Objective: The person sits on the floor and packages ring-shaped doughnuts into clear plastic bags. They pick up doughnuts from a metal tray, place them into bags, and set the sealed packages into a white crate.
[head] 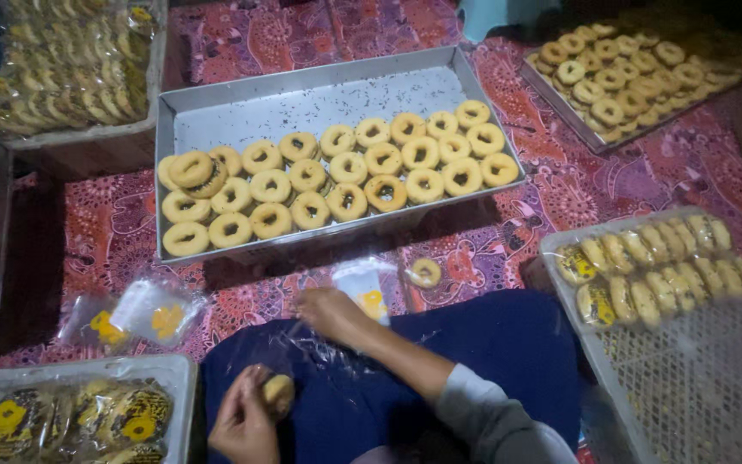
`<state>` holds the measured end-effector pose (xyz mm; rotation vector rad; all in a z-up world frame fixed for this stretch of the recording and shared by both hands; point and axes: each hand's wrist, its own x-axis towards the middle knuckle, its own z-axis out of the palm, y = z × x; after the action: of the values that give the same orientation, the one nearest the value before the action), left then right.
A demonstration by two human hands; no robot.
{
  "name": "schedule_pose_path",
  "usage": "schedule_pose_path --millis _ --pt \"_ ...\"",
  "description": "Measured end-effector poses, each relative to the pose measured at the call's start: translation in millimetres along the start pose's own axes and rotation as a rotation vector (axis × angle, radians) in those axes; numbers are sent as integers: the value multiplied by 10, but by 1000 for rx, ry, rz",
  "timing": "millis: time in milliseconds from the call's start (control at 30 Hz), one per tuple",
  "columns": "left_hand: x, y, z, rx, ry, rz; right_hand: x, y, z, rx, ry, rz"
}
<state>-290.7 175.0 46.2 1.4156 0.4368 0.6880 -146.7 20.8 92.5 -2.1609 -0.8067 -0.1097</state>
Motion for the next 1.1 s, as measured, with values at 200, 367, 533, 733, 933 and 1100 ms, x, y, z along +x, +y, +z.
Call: schedule_pose_path --millis 200,367,533,733,933,1100 --pt "-105 -100 43 204 102 227 -866 -42 552 816 -354 287" --pt "-22 -460 -150 21 144 16 -850 157 1122 1111 -387 443" --pt "-33 -327 -294 -38 85 -273 -666 142 1009 619 -140 244" --pt "67 190 -239 392 73 132 -267 -364 765 518 202 71" --pt "103 352 -279 123 76 186 -487 -541 425 438 361 -112" --pt "-101 -67 -284 483 -19 -16 -1072 21 876 508 -27 369"
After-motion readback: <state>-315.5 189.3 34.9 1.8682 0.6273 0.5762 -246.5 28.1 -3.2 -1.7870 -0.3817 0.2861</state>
